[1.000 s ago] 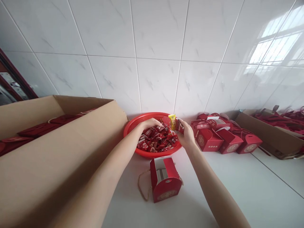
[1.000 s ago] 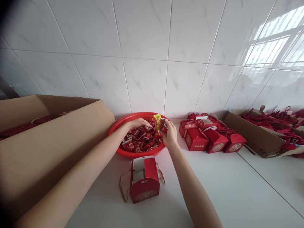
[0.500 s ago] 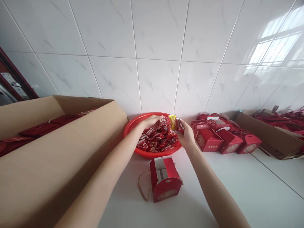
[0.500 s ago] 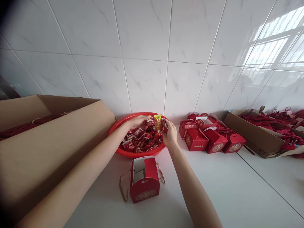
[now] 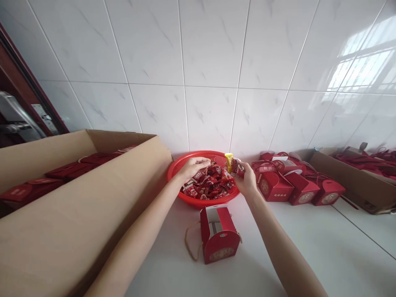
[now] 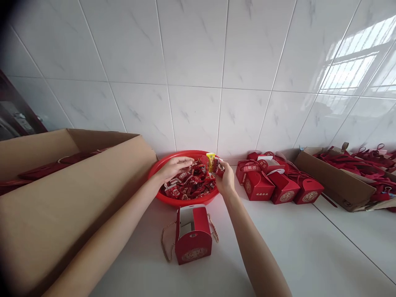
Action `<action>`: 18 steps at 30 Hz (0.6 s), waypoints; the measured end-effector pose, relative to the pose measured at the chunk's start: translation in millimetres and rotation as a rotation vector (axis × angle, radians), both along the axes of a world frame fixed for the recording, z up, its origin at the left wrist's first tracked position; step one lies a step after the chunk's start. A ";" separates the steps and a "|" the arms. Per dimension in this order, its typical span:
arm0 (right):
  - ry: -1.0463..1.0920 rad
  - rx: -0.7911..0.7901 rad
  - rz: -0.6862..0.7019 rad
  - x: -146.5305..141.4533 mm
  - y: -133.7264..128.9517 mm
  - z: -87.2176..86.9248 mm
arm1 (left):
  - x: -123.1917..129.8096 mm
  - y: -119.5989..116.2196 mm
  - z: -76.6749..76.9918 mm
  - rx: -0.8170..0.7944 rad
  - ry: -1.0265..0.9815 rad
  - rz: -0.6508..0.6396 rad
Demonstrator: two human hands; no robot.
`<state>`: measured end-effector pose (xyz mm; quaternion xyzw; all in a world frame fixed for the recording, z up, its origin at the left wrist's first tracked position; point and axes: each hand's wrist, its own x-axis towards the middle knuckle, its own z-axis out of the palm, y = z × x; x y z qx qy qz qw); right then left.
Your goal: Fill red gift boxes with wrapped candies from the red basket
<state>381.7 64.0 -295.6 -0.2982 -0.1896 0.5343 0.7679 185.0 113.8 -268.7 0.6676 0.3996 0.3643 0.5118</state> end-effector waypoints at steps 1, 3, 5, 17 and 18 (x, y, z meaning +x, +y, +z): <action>0.002 0.000 0.006 0.2 0.0 -0.1 | -3.2 0.1 -1.6 0.015 0.011 0.024; 0.004 0.001 0.018 0.3 -0.1 0.0 | -9.5 0.8 -4.8 0.056 0.037 0.044; 0.002 0.005 0.028 0.3 -0.1 0.1 | -15.0 1.6 -8.3 0.115 0.095 0.032; 0.011 -0.014 -0.017 -2.9 -3.2 4.8 | 6.6 -12.8 1.8 0.327 0.529 -0.307; 0.010 -0.014 -0.020 -3.2 -3.6 5.2 | 13.1 -14.8 3.6 0.315 0.564 -0.388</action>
